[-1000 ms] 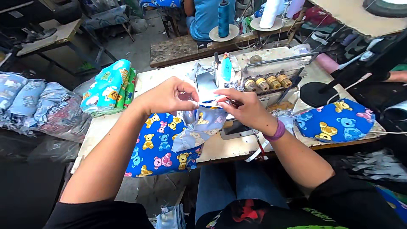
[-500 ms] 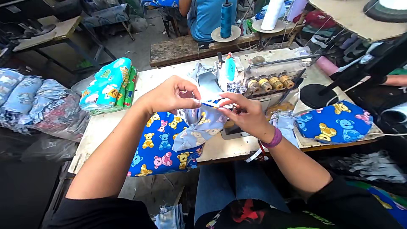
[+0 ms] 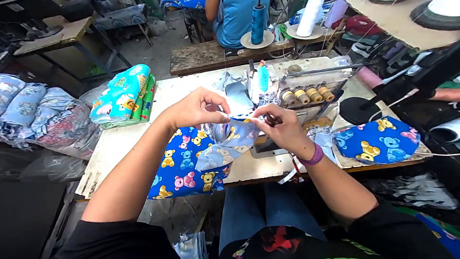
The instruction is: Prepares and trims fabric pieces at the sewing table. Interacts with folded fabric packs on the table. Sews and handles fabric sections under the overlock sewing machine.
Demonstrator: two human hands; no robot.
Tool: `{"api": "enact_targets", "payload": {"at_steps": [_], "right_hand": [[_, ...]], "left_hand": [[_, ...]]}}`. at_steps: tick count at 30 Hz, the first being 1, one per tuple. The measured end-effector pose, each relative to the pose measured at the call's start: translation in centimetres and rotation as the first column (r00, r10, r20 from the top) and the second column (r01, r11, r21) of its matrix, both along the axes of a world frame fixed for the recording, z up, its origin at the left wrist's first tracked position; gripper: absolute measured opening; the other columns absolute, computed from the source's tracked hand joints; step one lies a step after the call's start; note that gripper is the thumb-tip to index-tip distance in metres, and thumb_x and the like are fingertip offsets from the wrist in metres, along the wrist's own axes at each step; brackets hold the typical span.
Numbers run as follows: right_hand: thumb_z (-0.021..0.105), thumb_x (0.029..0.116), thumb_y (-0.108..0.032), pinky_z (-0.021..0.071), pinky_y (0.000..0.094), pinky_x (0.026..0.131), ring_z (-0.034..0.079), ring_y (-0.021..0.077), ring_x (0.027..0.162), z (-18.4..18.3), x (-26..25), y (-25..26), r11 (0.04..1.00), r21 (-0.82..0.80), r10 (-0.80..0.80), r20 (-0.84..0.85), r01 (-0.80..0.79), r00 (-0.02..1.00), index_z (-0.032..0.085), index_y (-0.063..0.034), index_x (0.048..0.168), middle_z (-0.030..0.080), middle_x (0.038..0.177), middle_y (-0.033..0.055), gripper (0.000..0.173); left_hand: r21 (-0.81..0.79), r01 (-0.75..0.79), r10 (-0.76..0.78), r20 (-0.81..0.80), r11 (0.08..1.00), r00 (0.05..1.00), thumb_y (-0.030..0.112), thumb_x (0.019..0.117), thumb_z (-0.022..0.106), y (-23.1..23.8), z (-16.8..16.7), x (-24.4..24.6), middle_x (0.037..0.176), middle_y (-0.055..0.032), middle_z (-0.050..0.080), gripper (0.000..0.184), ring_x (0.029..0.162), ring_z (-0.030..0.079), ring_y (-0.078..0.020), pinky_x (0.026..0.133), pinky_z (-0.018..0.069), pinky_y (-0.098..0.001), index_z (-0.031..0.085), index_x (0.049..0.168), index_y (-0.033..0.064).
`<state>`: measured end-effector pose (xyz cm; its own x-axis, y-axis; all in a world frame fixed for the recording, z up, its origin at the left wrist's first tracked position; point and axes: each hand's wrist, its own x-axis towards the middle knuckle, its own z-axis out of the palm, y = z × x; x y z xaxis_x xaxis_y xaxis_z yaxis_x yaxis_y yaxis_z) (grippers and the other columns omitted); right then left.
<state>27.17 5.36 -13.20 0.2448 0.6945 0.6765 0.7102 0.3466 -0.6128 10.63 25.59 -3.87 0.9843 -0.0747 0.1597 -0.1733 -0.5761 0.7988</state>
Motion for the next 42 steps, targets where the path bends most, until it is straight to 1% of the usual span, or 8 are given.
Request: {"api": "enact_targets", "payload": {"at_steps": [5,17,21,24,27,30,37,42], "right_hand": [[0.064,0.0908,0.000,0.0542,0.0141,0.075,0.067,0.0051,0.083,0.1,0.3,0.4,0.999,0.012,0.052,0.080,-0.053,0.995,0.078,0.0014,0.098,0.073,0.099,0.0117,0.015],[0.074,0.0895,-0.004,0.0476,0.0105,0.056,0.057,-0.0039,0.063,0.5,-0.6,-0.9,0.995,-0.060,0.068,-0.108,-0.075,0.992,0.074,0.0018,0.109,0.073,0.090,0.0032,0.020],[0.069,0.0953,-0.012,0.0530,0.0121,0.063,0.063,-0.0018,0.071,0.1,-0.3,-4.4,0.975,-0.158,0.146,-0.057,-0.153,0.988,0.077,-0.0014,0.096,0.074,0.096,0.0050,0.013],[0.063,0.0995,-0.019,0.0550,0.0230,0.070,0.069,0.0095,0.075,-3.7,0.0,-7.3,0.938,-0.333,0.111,0.046,-0.090,0.993,0.078,-0.0038,0.098,0.075,0.089,0.0073,0.021],[0.064,0.0985,-0.017,0.0554,0.0216,0.074,0.070,0.0089,0.077,-6.5,-0.8,-9.1,0.934,-0.356,0.010,-0.015,-0.015,1.000,0.079,-0.0029,0.099,0.076,0.089,0.0077,0.021],[0.066,0.0973,-0.014,0.0519,0.0104,0.076,0.067,-0.0015,0.081,-6.2,-2.2,-10.0,0.962,-0.274,-0.028,-0.146,-0.013,0.989,0.078,-0.0014,0.098,0.076,0.091,0.0053,0.017],[0.067,0.0968,-0.008,0.0531,0.0100,0.077,0.068,-0.0032,0.086,-7.7,-2.3,-8.1,0.988,-0.151,-0.052,-0.252,0.014,0.966,0.076,0.0024,0.098,0.076,0.097,0.0078,0.015],[0.066,0.0964,-0.009,0.0495,0.0109,0.061,0.059,-0.0042,0.065,-6.2,-0.2,-5.4,0.983,-0.168,-0.106,-0.214,0.070,0.971,0.075,0.0030,0.098,0.073,0.086,0.0056,0.015]], "left_hand": [[-0.024,-0.007,0.006,-0.024,1.000,1.000,0.009,0.0875,0.066,0.0,-0.1,-0.2,0.084,0.0126,0.070,0.007,0.067,0.062,0.0091,0.055,0.0506,-0.0096,0.072,0.085,0.0121],[-0.161,0.034,-0.028,0.038,0.986,0.999,0.016,0.0877,0.066,0.0,-0.8,-0.1,0.089,0.0129,0.072,0.009,0.086,0.066,0.0042,0.076,0.0542,-0.0149,0.074,0.084,0.0170],[-0.227,0.110,-0.122,-0.040,0.968,0.992,0.017,0.0881,0.066,-3.1,-1.6,0.1,0.089,0.0105,0.074,0.011,0.083,0.067,0.0050,0.072,0.0552,-0.0148,0.075,0.085,0.0126],[0.183,-0.003,0.007,-0.019,0.983,1.000,0.009,0.0949,0.065,-6.2,-5.3,0.0,0.074,0.0041,0.066,0.012,0.066,0.059,0.0030,0.062,0.0495,-0.0144,0.073,0.088,0.0039],[0.513,-0.164,0.019,0.276,0.843,0.961,0.008,0.0959,0.060,-8.0,-9.9,1.0,0.092,-0.0110,0.070,0.016,0.090,0.069,-0.0214,0.082,0.0569,-0.0344,0.072,0.088,0.0004],[0.528,-0.158,-0.030,0.331,0.835,0.943,0.007,0.1032,0.049,-8.2,-11.7,1.4,0.117,-0.0191,0.071,0.023,0.120,0.067,-0.0298,0.105,0.0510,-0.0375,0.066,0.092,-0.0039],[0.513,-0.324,0.185,0.304,0.795,0.935,0.010,0.1052,0.047,-8.8,-12.4,1.1,0.132,-0.0175,0.068,0.027,0.128,0.063,-0.0297,0.107,0.0493,-0.0378,0.069,0.107,-0.0065],[0.507,-0.400,0.350,0.196,0.764,0.916,0.011,0.1070,0.046,-7.5,-11.5,3.7,0.134,-0.0223,0.066,0.034,0.127,0.063,-0.0374,0.107,0.0485,-0.0465,0.064,0.127,-0.0093]]}}
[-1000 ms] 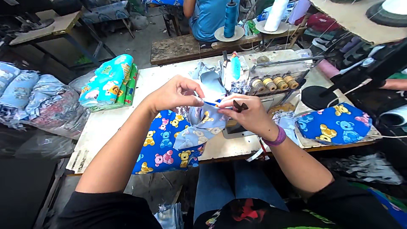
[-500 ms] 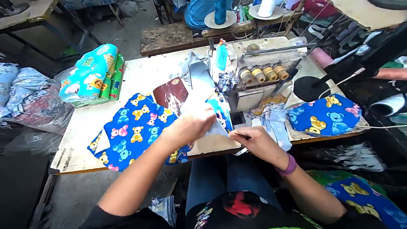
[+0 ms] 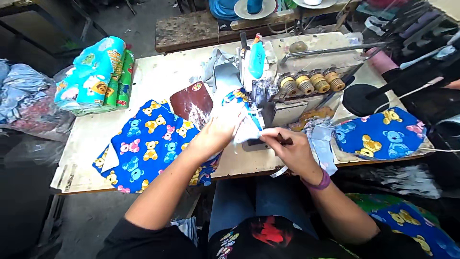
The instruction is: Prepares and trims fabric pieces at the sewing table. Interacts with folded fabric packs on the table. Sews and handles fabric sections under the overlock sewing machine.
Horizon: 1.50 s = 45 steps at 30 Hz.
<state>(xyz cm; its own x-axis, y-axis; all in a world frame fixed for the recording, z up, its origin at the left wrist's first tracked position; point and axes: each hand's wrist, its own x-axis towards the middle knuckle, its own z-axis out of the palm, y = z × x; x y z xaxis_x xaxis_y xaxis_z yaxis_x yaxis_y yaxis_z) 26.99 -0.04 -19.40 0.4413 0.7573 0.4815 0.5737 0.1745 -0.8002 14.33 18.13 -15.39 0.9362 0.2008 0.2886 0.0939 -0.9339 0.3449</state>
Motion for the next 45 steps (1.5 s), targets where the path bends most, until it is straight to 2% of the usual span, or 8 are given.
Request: {"api": "enact_targets", "payload": {"at_steps": [5,9,17,23,30,34,40,45], "right_hand": [[0.070,0.0958,-0.012,0.0481,0.0187,0.050,0.054,0.0003,0.053,2.1,2.3,2.1,0.974,-0.221,0.019,-0.110,-0.043,0.994,0.073,-0.0025,0.107,0.070,0.079,0.0015,0.015],[0.072,0.0903,-0.005,0.0523,0.0160,0.060,0.061,-0.0012,0.067,1.2,2.9,2.1,0.987,-0.115,0.105,-0.094,-0.116,0.990,0.075,-0.0019,0.105,0.073,0.094,0.0022,0.016],[0.060,0.1018,-0.007,0.0542,0.0199,0.096,0.069,0.0082,0.112,-3.8,-0.5,-3.1,0.965,0.113,0.217,0.153,-0.235,0.964,0.076,-0.0043,0.106,0.073,0.121,0.0121,0.017],[0.061,0.0990,-0.001,0.0548,0.0164,0.094,0.069,0.0042,0.109,-4.4,-1.6,-4.3,0.971,0.131,0.200,0.011,-0.199,0.980,0.075,-0.0026,0.105,0.075,0.114,0.0080,0.015],[0.066,0.0937,-0.003,0.0550,0.0118,0.069,0.067,-0.0039,0.080,-1.5,0.5,-0.8,0.992,0.073,0.110,-0.082,-0.104,0.991,0.076,0.0019,0.094,0.076,0.102,0.0066,0.011],[0.068,0.0902,-0.001,0.0520,0.0148,0.056,0.059,-0.0030,0.063,0.6,2.3,1.1,0.975,-0.170,0.102,-0.234,-0.144,0.967,0.075,-0.0004,0.098,0.073,0.108,0.0041,0.011],[0.067,0.0892,0.003,0.0494,0.0134,0.051,0.056,-0.0054,0.058,0.0,2.7,1.5,0.976,-0.111,0.144,-0.302,-0.185,0.942,0.075,-0.0038,0.099,0.073,0.113,0.0000,0.014],[0.066,0.0900,0.002,0.0499,0.0132,0.053,0.057,-0.0046,0.061,-0.4,2.6,1.6,0.980,-0.086,0.146,-0.290,-0.178,0.946,0.076,-0.0043,0.096,0.073,0.112,0.0005,0.013]], "left_hand": [[-0.068,-0.144,0.125,-0.236,0.987,0.964,0.003,0.1007,0.054,2.4,4.6,1.9,0.113,-0.0312,0.067,0.025,0.109,0.065,-0.0459,0.096,0.0481,-0.0600,0.066,0.118,-0.0120],[0.060,0.117,-0.115,-0.031,0.991,0.993,0.012,0.0945,0.064,-2.9,9.1,-2.0,0.066,-0.0059,0.061,0.012,0.057,0.061,-0.0206,0.051,0.0505,-0.0386,0.070,0.088,0.0039],[-0.027,0.370,-0.371,-0.035,0.928,0.928,0.011,0.1012,0.054,-7.6,0.5,-3.7,0.068,-0.0101,0.064,0.022,0.058,0.066,-0.0221,0.052,0.0522,-0.0323,0.067,0.088,0.0005],[-0.021,0.311,-0.302,0.183,0.950,0.936,0.013,0.1012,0.058,-3.0,-0.6,-1.5,0.097,-0.0106,0.073,0.019,0.099,0.071,-0.0231,0.091,0.0559,-0.0381,0.071,0.093,0.0027],[-0.007,-0.017,0.017,-0.037,1.000,0.999,0.006,0.0978,0.055,7.6,0.8,3.2,0.129,-0.0132,0.070,0.030,0.133,0.055,-0.0426,0.111,0.0059,-0.0820,0.073,0.121,0.0074],[0.031,-0.059,0.066,-0.305,0.998,0.950,0.021,0.1033,0.054,13.3,3.7,5.3,0.153,-0.0071,0.054,0.033,0.153,0.013,-0.0541,0.106,-0.0137,-0.0848,0.073,0.130,0.0149],[-0.210,0.054,-0.076,-0.100,0.976,0.992,0.006,0.0970,0.060,10.2,6.8,3.3,0.114,-0.0144,0.073,0.021,0.109,0.068,-0.0213,0.101,0.0498,-0.0402,0.075,0.110,-0.0004],[0.181,0.369,-0.395,0.140,0.912,0.908,0.015,0.1026,0.054,5.0,0.7,0.8,0.101,-0.0167,0.072,0.027,0.105,0.066,-0.0337,0.103,0.0434,-0.0525,0.075,0.114,0.0013]]}}
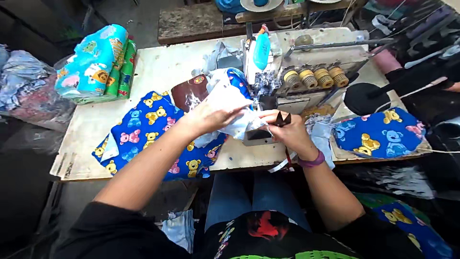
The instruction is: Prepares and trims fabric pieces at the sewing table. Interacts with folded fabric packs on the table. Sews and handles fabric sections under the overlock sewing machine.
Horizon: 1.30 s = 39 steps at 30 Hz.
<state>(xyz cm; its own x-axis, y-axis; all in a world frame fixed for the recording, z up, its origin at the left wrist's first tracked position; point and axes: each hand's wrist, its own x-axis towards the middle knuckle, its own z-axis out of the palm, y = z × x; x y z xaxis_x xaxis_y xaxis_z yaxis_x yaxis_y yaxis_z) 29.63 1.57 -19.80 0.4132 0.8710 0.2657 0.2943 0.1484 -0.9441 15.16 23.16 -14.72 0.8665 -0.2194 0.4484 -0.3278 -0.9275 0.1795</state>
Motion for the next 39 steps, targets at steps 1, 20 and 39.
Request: {"api": "enact_targets", "payload": {"at_steps": [1,20,39], "right_hand": [[0.066,0.0901,0.002,0.0500,0.0136,0.053,0.057,-0.0043,0.061,0.1,0.0,-0.1,1.000,-0.005,0.004,0.008,-0.004,1.000,0.076,-0.0041,0.096,0.073,0.113,0.0006,0.014],[0.064,0.0982,-0.002,0.0565,0.0139,0.084,0.070,0.0022,0.100,-3.1,-3.5,-3.8,0.975,0.222,-0.075,0.198,0.029,0.977,0.076,0.0015,0.102,0.075,0.113,0.0109,0.014],[0.065,0.0983,-0.005,0.0541,0.0118,0.079,0.069,0.0005,0.093,-2.5,-3.1,-3.1,0.969,0.244,-0.127,0.331,0.045,0.935,0.076,-0.0001,0.102,0.075,0.111,0.0107,0.013]], "left_hand": [[0.021,-0.006,0.006,-0.013,1.000,1.000,0.015,0.1031,0.053,0.0,-0.4,-0.4,0.093,-0.0163,0.069,0.026,0.097,0.065,-0.0339,0.099,0.0455,-0.0515,0.074,0.108,0.0005],[-0.048,-0.183,0.185,0.055,0.982,0.981,0.013,0.1003,0.056,-4.4,-1.7,-1.1,0.105,-0.0144,0.074,0.021,0.105,0.070,-0.0303,0.104,0.0456,-0.0550,0.074,0.101,0.0008],[-0.133,0.005,0.002,0.049,0.991,0.999,0.013,0.1028,0.059,-9.0,-2.1,-2.4,0.082,-0.0100,0.069,0.021,0.079,0.065,-0.0208,0.073,0.0515,-0.0284,0.073,0.093,0.0014]]}}
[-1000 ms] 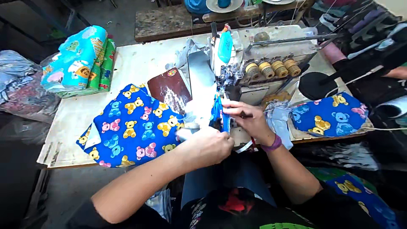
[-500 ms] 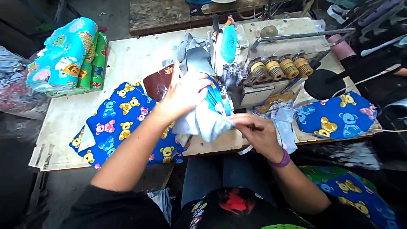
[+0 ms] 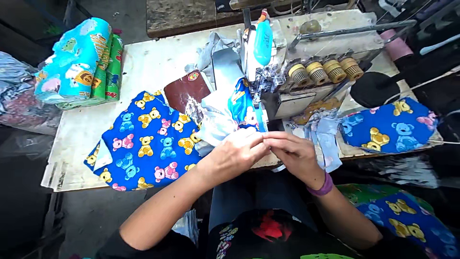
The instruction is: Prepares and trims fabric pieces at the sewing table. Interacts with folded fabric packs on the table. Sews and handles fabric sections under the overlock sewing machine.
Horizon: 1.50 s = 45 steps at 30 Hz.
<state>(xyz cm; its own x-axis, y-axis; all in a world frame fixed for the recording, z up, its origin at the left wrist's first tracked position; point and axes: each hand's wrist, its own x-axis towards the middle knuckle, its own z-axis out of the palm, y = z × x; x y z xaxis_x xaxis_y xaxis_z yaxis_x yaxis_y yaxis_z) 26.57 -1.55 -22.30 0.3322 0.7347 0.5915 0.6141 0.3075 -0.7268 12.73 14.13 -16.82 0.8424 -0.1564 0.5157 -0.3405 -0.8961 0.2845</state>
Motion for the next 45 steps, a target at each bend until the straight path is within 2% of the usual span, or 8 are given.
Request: {"api": "enact_targets", "payload": {"at_steps": [4,15,20,23,29,32,36,45], "right_hand": [[0.066,0.0977,-0.004,0.0557,0.0118,0.081,0.070,0.0003,0.098,-0.5,-0.8,-0.5,1.000,0.020,0.011,-0.133,-0.009,0.991,0.077,0.0018,0.100,0.075,0.111,0.0107,0.012],[0.070,0.0917,-0.001,0.0555,0.0137,0.061,0.067,-0.0021,0.070,0.5,-0.2,1.6,0.997,-0.012,-0.080,-0.210,0.079,0.975,0.079,-0.0024,0.096,0.077,0.103,0.0046,0.010],[0.067,0.0922,0.000,0.0583,0.0226,0.072,0.073,0.0127,0.084,3.9,-1.7,4.3,0.937,-0.105,-0.285,0.324,0.334,0.902,0.077,0.0005,0.103,0.076,0.099,0.0121,0.014],[0.066,0.0886,0.005,0.0503,0.0413,0.047,0.069,0.0306,0.063,5.3,-3.5,7.3,0.862,-0.172,-0.272,0.636,0.477,0.722,0.075,0.0024,0.105,0.073,0.095,0.0188,0.018],[0.056,0.1060,-0.028,0.0568,0.0312,0.060,0.069,0.0167,0.069,5.2,-3.2,5.7,0.970,-0.137,-0.139,0.361,0.200,0.922,0.066,0.0022,0.124,0.074,0.094,0.0107,0.037],[0.035,0.1103,-0.042,0.0485,0.0392,0.049,0.059,0.0219,0.057,6.1,-3.3,3.3,0.902,-0.283,-0.186,0.429,0.327,0.884,0.054,0.0017,0.130,0.060,0.075,0.0090,0.052],[0.062,0.0990,-0.011,0.0553,0.0540,0.061,0.068,0.0431,0.078,7.8,-2.5,4.1,0.800,-0.324,-0.254,0.581,0.506,0.773,0.058,0.0101,0.128,0.062,0.110,0.0290,0.036],[0.057,0.1024,-0.011,0.0555,0.0469,0.058,0.069,0.0334,0.072,8.7,-1.3,4.4,0.899,-0.165,-0.305,0.428,0.405,0.851,0.060,0.0080,0.119,0.068,0.102,0.0236,0.026]], "left_hand": [[-0.116,-0.029,0.039,0.084,0.993,0.996,0.009,0.0996,0.062,2.1,-0.4,0.7,0.099,-0.0151,0.074,0.018,0.106,0.070,-0.0261,0.101,0.0525,-0.0364,0.075,0.094,-0.0013],[-0.056,-0.169,0.170,0.015,0.984,0.985,0.015,0.0994,0.057,7.0,-0.9,2.9,0.115,-0.0150,0.075,0.026,0.119,0.067,-0.0325,0.104,0.0504,-0.0401,0.078,0.107,0.0024],[-0.047,-0.204,0.200,-0.090,0.978,0.976,0.016,0.0992,0.050,9.6,-0.6,5.1,0.114,-0.0169,0.073,0.031,0.121,0.063,-0.0372,0.106,0.0463,-0.0474,0.076,0.102,-0.0007],[-0.004,-0.283,0.278,-0.170,0.959,0.945,0.012,0.1009,0.049,10.6,-0.1,6.5,0.113,-0.0175,0.071,0.029,0.119,0.062,-0.0368,0.105,0.0467,-0.0474,0.074,0.105,-0.0016],[-0.201,-0.601,0.490,-0.412,0.774,0.769,0.005,0.1046,0.046,7.7,0.9,3.8,0.151,-0.0293,0.046,0.041,0.146,0.039,-0.0415,0.119,0.0342,-0.0485,0.049,0.141,-0.0120],[-0.412,-0.594,0.506,-0.310,0.691,0.805,0.011,0.1067,0.044,5.0,-0.2,0.5,0.158,-0.0298,0.037,0.046,0.152,0.032,-0.0378,0.124,0.0278,-0.0437,0.043,0.146,-0.0123],[-0.358,-0.599,0.591,-0.147,0.716,0.794,0.013,0.1021,0.055,3.2,-1.3,-1.1,0.154,-0.0328,0.042,0.053,0.150,0.033,-0.0436,0.124,0.0273,-0.0468,0.044,0.146,-0.0149],[-0.137,-0.557,0.572,0.139,0.819,0.808,0.009,0.0907,0.070,0.8,-0.4,-2.7,0.140,-0.0382,0.051,0.052,0.131,0.049,-0.0570,0.111,0.0400,-0.0628,0.056,0.137,-0.0100]]}}
